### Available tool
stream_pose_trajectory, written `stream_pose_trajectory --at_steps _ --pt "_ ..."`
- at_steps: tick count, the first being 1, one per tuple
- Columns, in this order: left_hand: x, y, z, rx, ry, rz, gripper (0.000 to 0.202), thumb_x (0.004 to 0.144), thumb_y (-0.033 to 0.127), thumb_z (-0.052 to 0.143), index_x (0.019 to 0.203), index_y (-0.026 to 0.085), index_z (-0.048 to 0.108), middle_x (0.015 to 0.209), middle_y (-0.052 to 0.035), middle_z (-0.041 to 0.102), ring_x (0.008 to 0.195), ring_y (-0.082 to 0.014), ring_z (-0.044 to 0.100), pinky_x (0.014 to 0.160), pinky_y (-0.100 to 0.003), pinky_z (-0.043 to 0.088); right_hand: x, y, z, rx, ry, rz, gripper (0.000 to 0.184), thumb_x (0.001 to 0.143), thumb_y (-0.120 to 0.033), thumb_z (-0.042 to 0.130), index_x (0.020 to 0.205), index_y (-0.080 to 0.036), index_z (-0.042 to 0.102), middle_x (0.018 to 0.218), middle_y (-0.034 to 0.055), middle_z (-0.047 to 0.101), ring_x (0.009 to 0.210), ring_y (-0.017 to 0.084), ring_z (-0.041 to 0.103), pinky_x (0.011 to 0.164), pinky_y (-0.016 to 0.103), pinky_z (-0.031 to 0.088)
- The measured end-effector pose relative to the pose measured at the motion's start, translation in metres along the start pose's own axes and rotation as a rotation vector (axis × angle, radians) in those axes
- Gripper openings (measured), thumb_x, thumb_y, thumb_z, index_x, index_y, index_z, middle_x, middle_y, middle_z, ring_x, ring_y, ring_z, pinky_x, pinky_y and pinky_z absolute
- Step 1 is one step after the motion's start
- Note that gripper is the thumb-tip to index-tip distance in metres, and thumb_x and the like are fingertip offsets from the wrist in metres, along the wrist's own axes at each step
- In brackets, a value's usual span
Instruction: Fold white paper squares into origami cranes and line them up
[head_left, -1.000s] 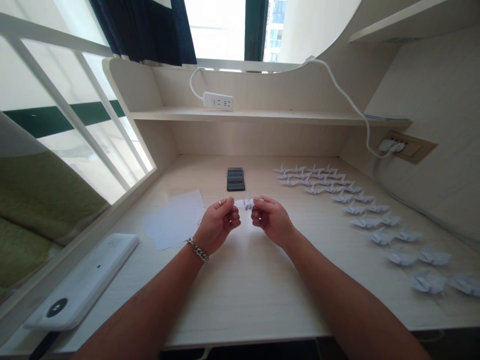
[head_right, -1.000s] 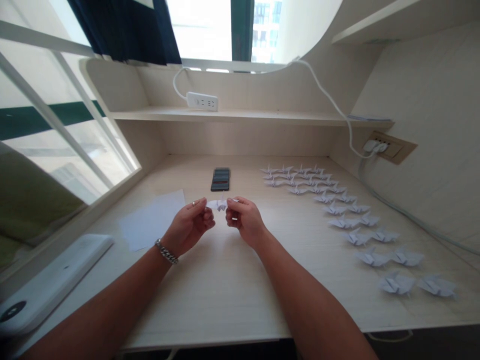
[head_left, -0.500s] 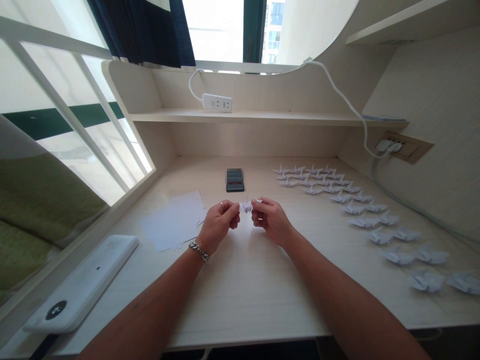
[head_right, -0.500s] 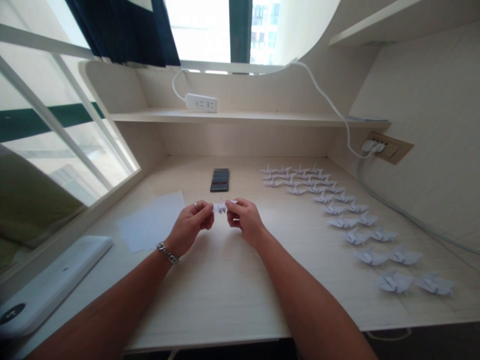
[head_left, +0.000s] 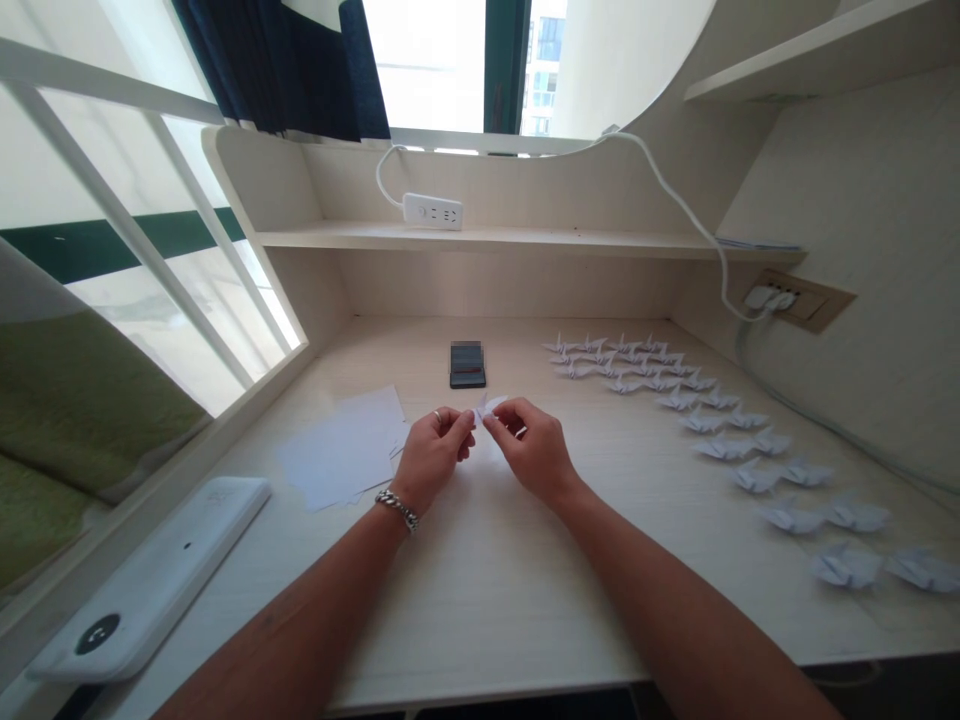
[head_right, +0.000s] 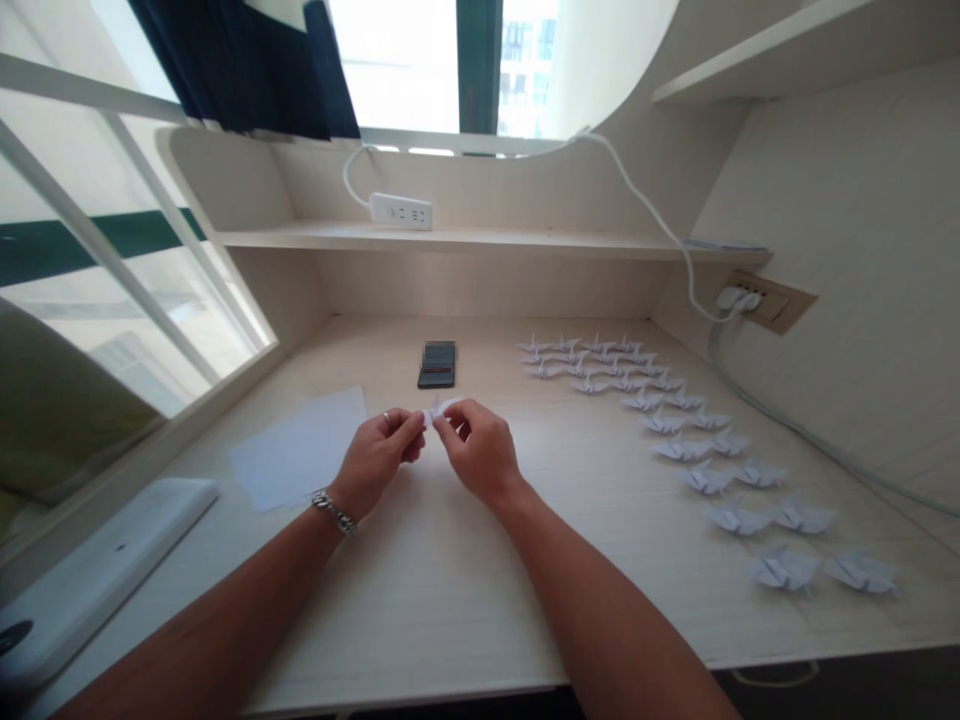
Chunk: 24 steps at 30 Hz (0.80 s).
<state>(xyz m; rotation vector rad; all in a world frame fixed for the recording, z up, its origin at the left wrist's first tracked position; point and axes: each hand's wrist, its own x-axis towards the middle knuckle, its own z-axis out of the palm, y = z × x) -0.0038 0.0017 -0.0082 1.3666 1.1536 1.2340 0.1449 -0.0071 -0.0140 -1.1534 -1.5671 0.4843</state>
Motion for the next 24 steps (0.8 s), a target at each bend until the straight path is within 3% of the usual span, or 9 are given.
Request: stream_pose_trajectory --at_steps 7,11,14,18,24 --pt "0.001 0.0 -0.001 0.051 -0.056 -0.01 0.033 0.075 0.047 0.066 0.072 0.014 0.062 0.059 -0.0008 0.06 0.05 -0.0097 0.049 0.049 -0.023 0.038 0.004 0.009 -0.002 -0.118 0.032 0.004 0.017 0.083 -0.034 0.056 0.076 -0.022 0.065 0.073 0.0027 0.067 0.066 0.017 0.058 0.066 0.029 0.042" --pt "0.001 0.001 -0.002 0.038 -0.064 -0.013 0.033 0.074 0.048 0.066 0.071 0.015 0.062 0.059 -0.001 0.06 0.05 -0.0104 0.05 0.051 -0.023 0.039 0.014 0.024 -0.012 -0.183 0.136 0.045 0.019 0.082 -0.036 0.056 0.077 -0.022 0.067 0.073 0.0035 0.069 0.067 0.019 0.06 0.069 0.03 0.043" --pt "-0.001 0.002 -0.002 0.079 -0.111 -0.022 0.033 0.074 0.048 0.065 0.07 0.016 0.062 0.059 -0.0013 0.06 0.051 -0.0115 0.05 0.052 -0.024 0.04 0.024 0.045 -0.028 -0.289 0.26 0.169 0.021 0.081 -0.037 0.056 0.078 -0.022 0.07 0.076 0.0049 0.071 0.071 0.021 0.063 0.072 0.031 0.044" --pt "-0.005 0.002 0.0 0.309 -0.265 0.016 0.03 0.076 0.046 0.061 0.068 0.017 0.063 0.063 -0.0028 0.064 0.054 -0.0144 0.054 0.055 -0.026 0.04 0.035 0.071 -0.052 -0.442 0.361 0.422 0.022 0.079 -0.036 0.056 0.085 -0.024 0.074 0.085 0.0066 0.074 0.082 0.023 0.065 0.077 0.032 0.045" --pt "-0.007 0.003 0.0 0.485 -0.342 0.135 0.03 0.077 0.046 0.057 0.067 0.02 0.066 0.065 -0.0029 0.066 0.06 -0.0184 0.056 0.057 -0.028 0.038 0.044 0.09 -0.066 -0.511 0.462 0.535 0.024 0.078 -0.033 0.055 0.087 -0.023 0.075 0.089 0.0105 0.074 0.082 0.026 0.065 0.072 0.034 0.046"
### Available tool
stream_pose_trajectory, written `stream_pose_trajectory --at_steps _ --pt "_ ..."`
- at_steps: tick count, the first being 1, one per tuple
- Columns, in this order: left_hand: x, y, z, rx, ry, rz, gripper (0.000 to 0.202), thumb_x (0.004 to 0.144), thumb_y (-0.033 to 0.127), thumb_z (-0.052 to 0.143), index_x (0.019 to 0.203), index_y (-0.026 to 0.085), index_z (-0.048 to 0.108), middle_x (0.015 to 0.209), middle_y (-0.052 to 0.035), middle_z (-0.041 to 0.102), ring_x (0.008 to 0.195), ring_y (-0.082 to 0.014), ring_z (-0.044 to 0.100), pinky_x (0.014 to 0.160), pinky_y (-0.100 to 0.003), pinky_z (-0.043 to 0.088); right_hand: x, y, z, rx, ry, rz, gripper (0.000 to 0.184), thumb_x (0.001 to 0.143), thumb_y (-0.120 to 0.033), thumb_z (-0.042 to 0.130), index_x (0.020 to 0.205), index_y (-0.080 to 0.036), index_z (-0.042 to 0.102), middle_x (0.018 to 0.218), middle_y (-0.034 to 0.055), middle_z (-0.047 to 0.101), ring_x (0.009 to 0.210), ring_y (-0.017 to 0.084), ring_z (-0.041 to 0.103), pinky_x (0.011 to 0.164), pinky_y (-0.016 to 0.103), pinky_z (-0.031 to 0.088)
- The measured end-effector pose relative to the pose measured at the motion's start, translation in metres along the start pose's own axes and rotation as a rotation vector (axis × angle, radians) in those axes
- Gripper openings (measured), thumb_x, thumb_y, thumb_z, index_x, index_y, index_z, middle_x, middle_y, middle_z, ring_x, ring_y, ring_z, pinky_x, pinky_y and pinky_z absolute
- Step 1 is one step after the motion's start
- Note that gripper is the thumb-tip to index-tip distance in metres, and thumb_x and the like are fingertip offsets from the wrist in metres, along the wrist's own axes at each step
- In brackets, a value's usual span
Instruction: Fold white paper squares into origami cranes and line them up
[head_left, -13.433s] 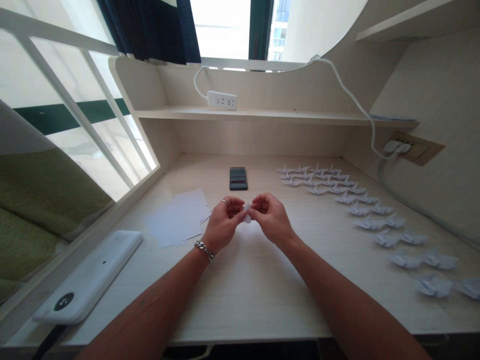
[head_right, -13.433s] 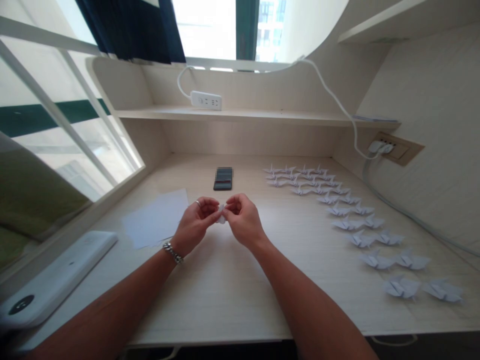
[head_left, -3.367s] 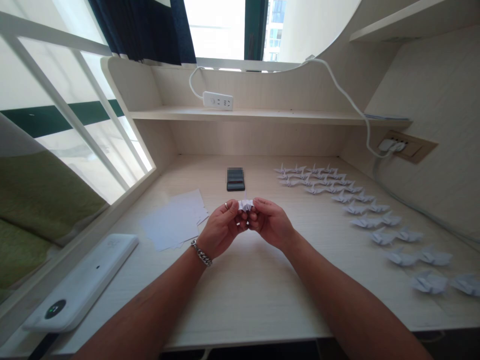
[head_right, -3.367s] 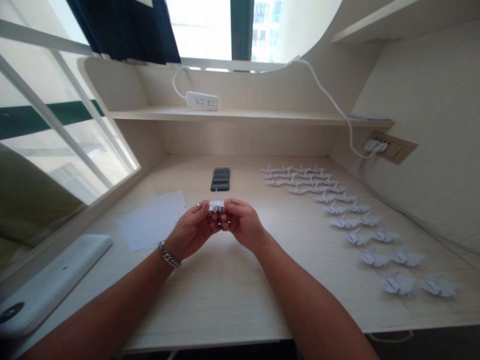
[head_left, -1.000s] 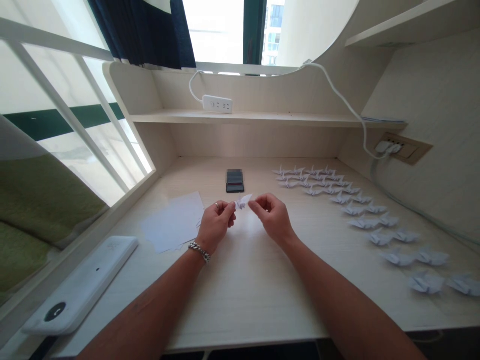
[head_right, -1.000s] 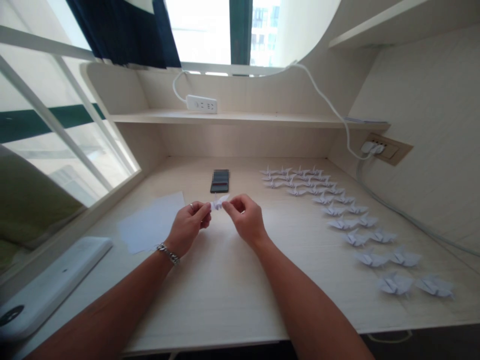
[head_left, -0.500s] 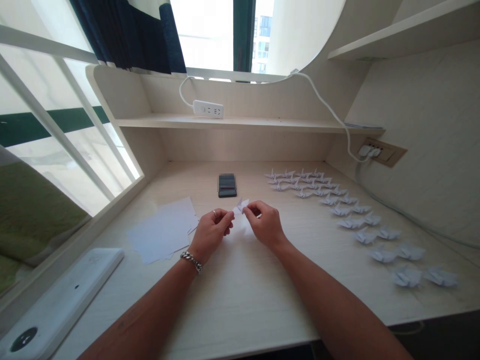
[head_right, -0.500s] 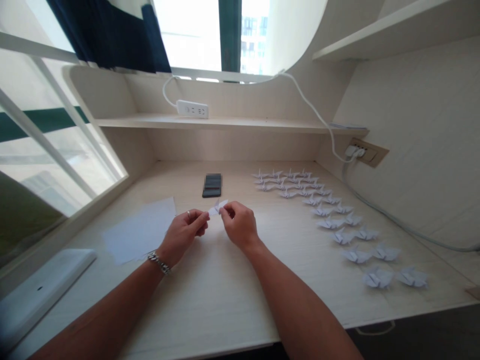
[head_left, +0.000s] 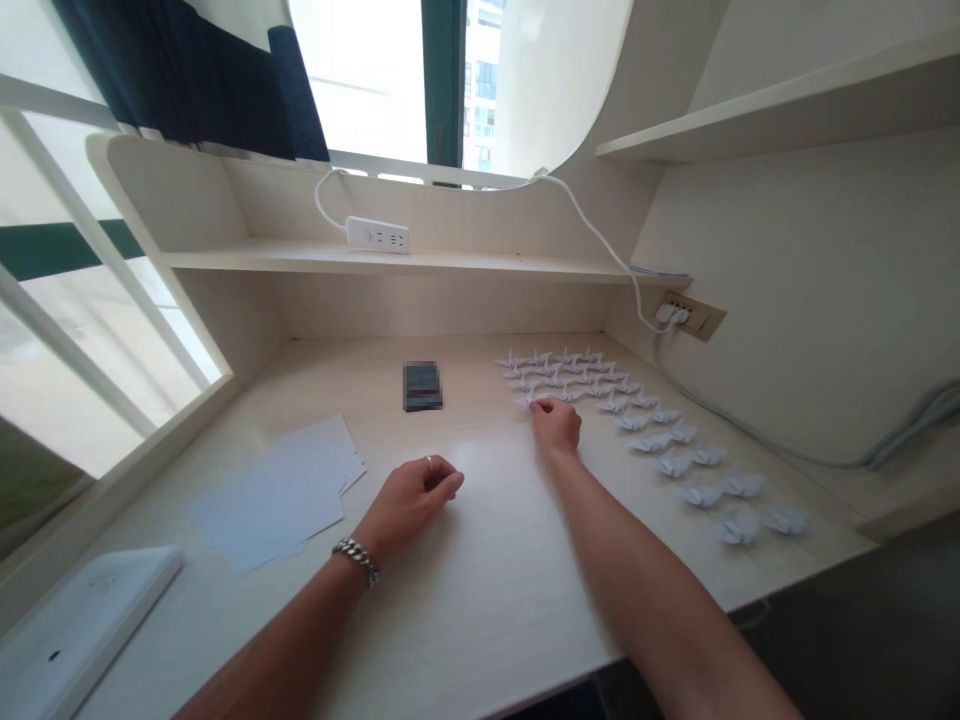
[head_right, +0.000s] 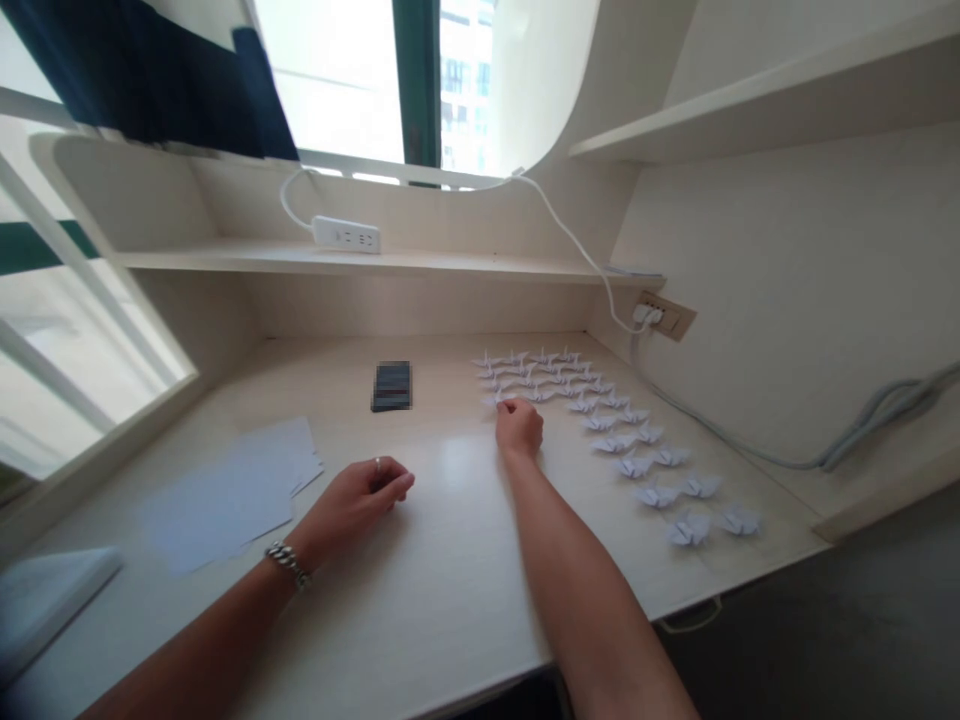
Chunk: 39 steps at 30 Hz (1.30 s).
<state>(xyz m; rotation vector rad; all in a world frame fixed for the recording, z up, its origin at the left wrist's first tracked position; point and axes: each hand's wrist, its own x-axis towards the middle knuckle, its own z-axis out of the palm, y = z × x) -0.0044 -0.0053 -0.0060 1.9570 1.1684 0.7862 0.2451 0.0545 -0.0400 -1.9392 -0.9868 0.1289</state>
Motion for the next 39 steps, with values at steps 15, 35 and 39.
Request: stream_pose_trajectory --at_steps 15,35,39 --pt "0.001 -0.001 0.0 0.122 -0.016 -0.003 0.031 0.081 0.048 0.053 0.071 0.021 0.065 0.067 -0.0026 0.066 0.064 -0.0193 0.056 0.06 -0.028 0.037 0.018 -0.001 0.007 -0.098 -0.016 0.094 0.025 0.077 -0.038 0.057 0.088 -0.027 0.076 0.093 0.0113 0.072 0.086 0.029 0.065 0.07 0.037 0.046" --pt "0.001 0.003 0.0 0.182 -0.065 -0.035 0.036 0.084 0.05 0.048 0.076 0.019 0.064 0.072 -0.0023 0.067 0.068 -0.0184 0.057 0.064 -0.029 0.04 0.018 -0.004 0.007 -0.185 -0.056 0.133 0.022 0.077 -0.039 0.06 0.09 -0.028 0.074 0.095 0.0075 0.072 0.091 0.026 0.065 0.074 0.033 0.047" --pt "0.0 0.004 -0.001 0.186 -0.062 -0.035 0.036 0.083 0.05 0.047 0.076 0.019 0.064 0.072 -0.0025 0.067 0.068 -0.0186 0.058 0.064 -0.029 0.04 0.018 -0.004 0.007 -0.188 -0.057 0.134 0.022 0.077 -0.04 0.06 0.089 -0.028 0.075 0.094 0.0074 0.072 0.091 0.026 0.065 0.074 0.033 0.048"
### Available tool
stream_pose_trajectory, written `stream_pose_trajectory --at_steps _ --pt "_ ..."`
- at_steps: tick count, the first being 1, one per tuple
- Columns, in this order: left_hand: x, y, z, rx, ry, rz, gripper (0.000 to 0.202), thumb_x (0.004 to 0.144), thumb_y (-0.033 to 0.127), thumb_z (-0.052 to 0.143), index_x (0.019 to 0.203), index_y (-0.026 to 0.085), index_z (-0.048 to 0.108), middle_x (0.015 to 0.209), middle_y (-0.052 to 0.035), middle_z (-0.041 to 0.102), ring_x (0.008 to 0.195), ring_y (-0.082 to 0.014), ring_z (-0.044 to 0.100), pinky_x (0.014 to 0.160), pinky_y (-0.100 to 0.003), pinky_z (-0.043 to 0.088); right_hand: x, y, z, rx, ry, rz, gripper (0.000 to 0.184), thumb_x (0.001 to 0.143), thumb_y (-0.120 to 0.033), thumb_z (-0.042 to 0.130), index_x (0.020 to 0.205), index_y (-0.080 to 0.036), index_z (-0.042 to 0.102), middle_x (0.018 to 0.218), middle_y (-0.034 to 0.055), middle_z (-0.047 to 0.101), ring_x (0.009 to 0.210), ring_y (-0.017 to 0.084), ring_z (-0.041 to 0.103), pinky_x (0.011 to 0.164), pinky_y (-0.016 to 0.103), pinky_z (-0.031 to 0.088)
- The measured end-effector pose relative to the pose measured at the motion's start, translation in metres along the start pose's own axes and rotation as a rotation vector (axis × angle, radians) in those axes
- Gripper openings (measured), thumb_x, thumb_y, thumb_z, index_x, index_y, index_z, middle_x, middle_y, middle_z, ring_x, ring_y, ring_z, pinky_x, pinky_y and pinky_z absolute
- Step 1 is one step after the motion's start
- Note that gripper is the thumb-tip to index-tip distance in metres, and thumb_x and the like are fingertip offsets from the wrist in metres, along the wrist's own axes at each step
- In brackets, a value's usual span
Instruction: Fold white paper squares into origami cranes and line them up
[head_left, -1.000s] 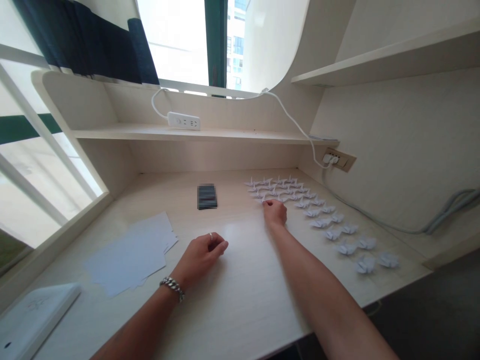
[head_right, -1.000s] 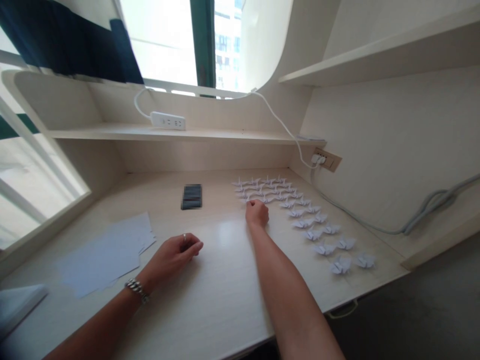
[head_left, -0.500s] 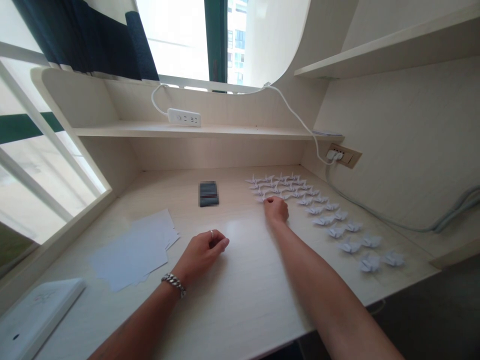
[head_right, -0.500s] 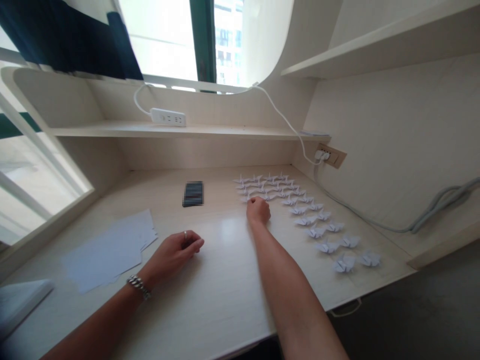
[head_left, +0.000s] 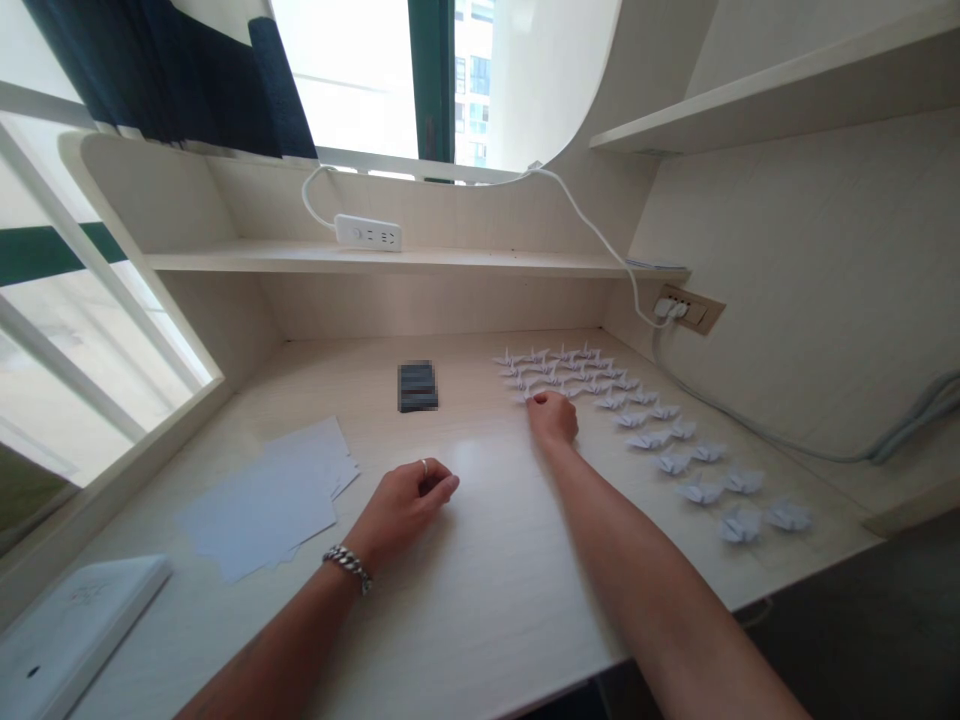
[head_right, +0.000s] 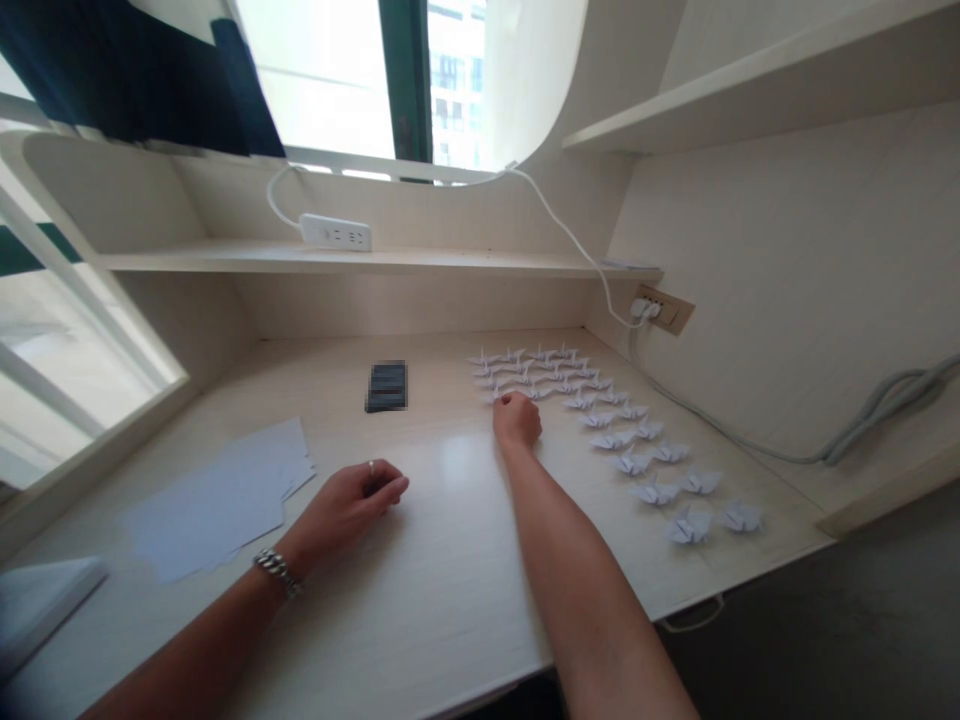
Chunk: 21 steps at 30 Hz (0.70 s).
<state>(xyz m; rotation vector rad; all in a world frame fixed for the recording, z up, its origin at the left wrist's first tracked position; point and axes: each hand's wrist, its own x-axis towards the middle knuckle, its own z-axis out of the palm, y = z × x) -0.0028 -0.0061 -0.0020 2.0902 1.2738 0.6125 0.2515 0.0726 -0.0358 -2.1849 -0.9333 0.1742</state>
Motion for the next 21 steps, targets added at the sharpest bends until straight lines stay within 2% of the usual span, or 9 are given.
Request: stream_pose_trajectory --at_steps 21 --pt "0.0007 -0.0029 0.0011 -0.002 0.009 0.019 0.036 0.084 0.049 0.047 0.075 0.019 0.064 0.071 -0.0024 0.066 0.066 -0.0179 0.057 0.063 -0.029 0.04 -0.0016 0.004 -0.0018 0.021 0.004 -0.032 0.024 0.072 -0.04 0.063 0.087 -0.025 0.075 0.091 0.0095 0.073 0.089 0.025 0.066 0.074 0.03 0.047"
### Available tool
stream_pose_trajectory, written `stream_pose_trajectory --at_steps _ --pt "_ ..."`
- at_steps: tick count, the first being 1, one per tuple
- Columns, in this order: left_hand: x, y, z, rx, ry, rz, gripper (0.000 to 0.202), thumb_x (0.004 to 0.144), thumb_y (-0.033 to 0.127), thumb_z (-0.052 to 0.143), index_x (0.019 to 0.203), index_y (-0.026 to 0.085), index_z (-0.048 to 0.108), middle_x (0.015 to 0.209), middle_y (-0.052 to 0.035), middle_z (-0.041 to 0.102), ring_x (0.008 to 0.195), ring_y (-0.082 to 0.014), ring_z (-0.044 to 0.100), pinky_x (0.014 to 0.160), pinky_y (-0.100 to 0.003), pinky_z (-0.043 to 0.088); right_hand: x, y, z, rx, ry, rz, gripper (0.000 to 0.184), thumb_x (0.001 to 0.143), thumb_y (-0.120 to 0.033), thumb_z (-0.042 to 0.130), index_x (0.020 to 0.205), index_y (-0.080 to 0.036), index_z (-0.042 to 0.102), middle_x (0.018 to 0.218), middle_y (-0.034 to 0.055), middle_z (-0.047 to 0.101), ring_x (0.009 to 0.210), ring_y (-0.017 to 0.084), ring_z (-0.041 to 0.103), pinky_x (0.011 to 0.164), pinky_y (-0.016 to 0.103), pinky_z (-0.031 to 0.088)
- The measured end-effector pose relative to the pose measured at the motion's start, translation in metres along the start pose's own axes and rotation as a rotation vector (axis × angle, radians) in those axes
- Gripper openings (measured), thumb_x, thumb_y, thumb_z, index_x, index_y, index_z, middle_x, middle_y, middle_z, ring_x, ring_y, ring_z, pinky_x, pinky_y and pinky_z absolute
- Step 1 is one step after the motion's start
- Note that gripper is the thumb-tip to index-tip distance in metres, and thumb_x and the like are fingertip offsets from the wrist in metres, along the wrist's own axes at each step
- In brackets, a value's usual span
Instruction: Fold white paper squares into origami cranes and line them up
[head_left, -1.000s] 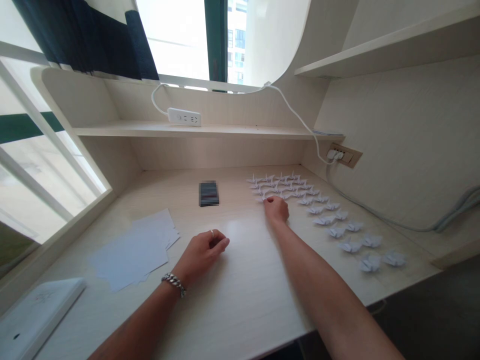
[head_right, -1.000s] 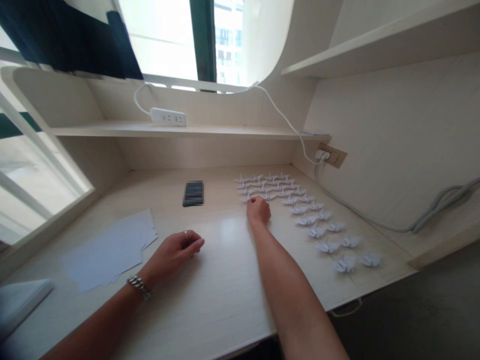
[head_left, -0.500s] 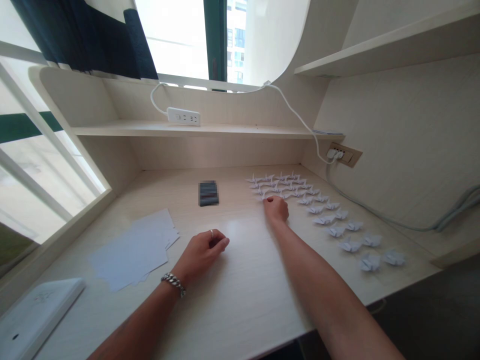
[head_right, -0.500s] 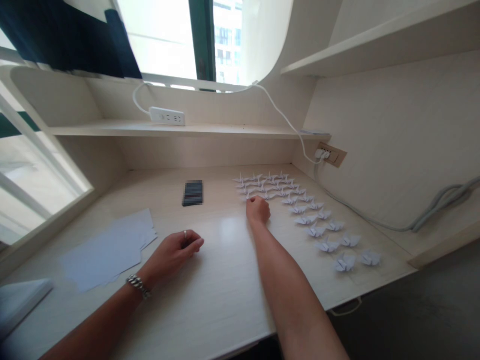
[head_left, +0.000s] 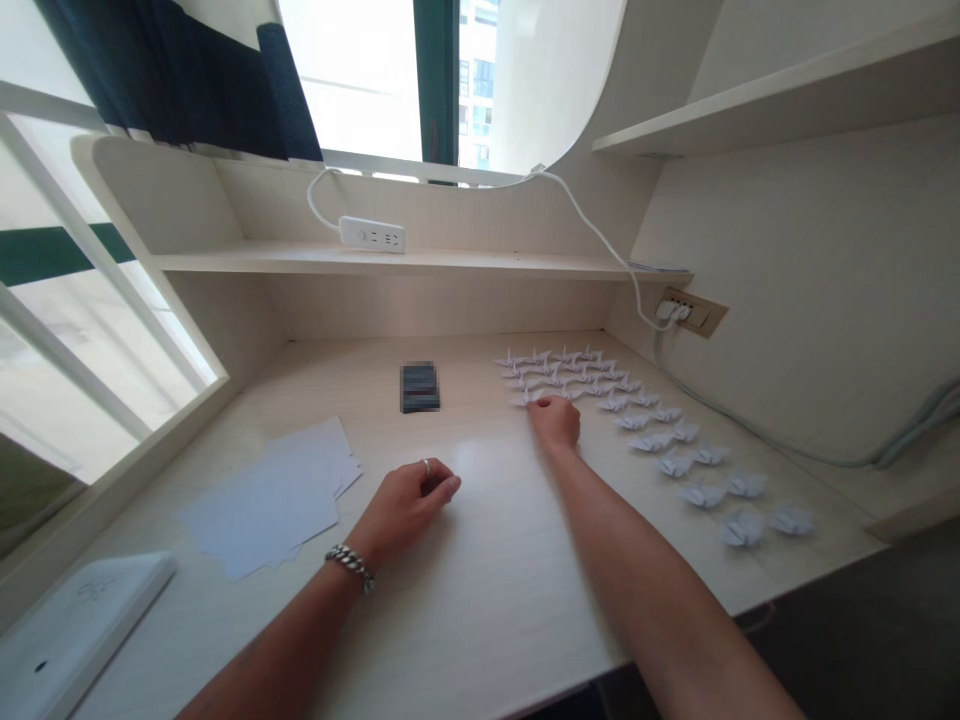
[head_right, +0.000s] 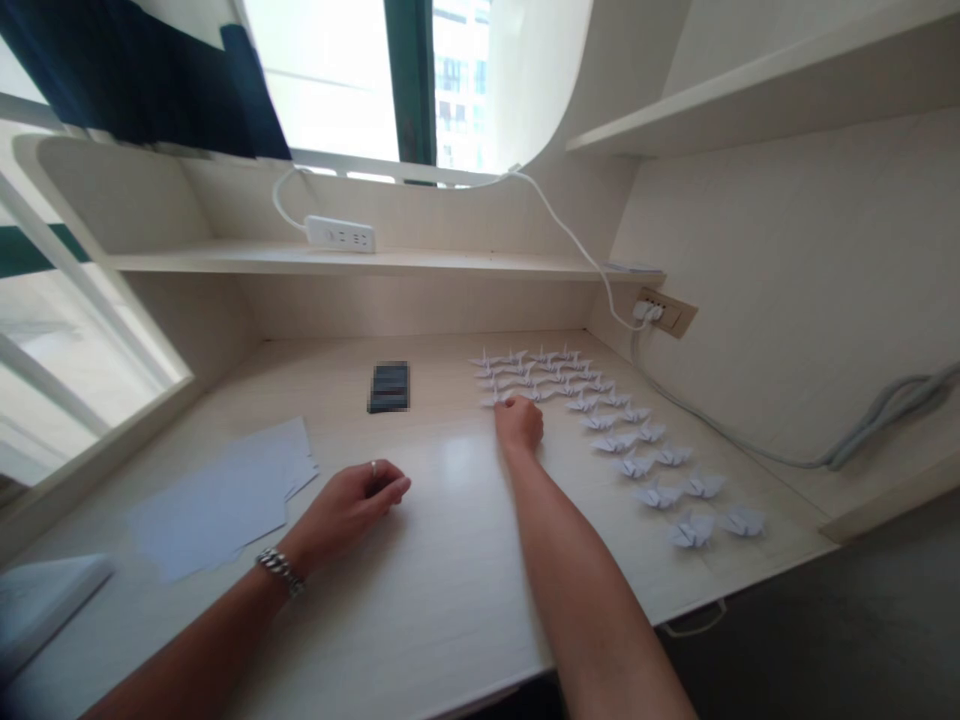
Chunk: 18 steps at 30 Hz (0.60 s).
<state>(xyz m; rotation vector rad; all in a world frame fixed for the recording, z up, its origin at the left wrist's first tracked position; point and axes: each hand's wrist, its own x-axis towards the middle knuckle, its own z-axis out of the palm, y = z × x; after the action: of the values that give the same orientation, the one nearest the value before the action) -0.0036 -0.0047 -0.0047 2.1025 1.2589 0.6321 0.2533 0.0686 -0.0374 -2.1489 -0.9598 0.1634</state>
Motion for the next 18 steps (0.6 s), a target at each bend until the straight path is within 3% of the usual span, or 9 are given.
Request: stream_pose_trajectory --at_steps 18 --pt "-0.0008 0.0008 -0.0018 0.024 -0.006 -0.001 0.036 0.084 0.05 0.045 0.077 0.02 0.064 0.074 -0.003 0.068 0.069 -0.0191 0.059 0.064 -0.029 0.041 -0.0032 -0.0057 -0.0007 0.013 -0.009 -0.026 0.022 0.074 -0.039 0.063 0.091 -0.026 0.07 0.09 0.0035 0.073 0.089 0.023 0.065 0.074 0.029 0.046"
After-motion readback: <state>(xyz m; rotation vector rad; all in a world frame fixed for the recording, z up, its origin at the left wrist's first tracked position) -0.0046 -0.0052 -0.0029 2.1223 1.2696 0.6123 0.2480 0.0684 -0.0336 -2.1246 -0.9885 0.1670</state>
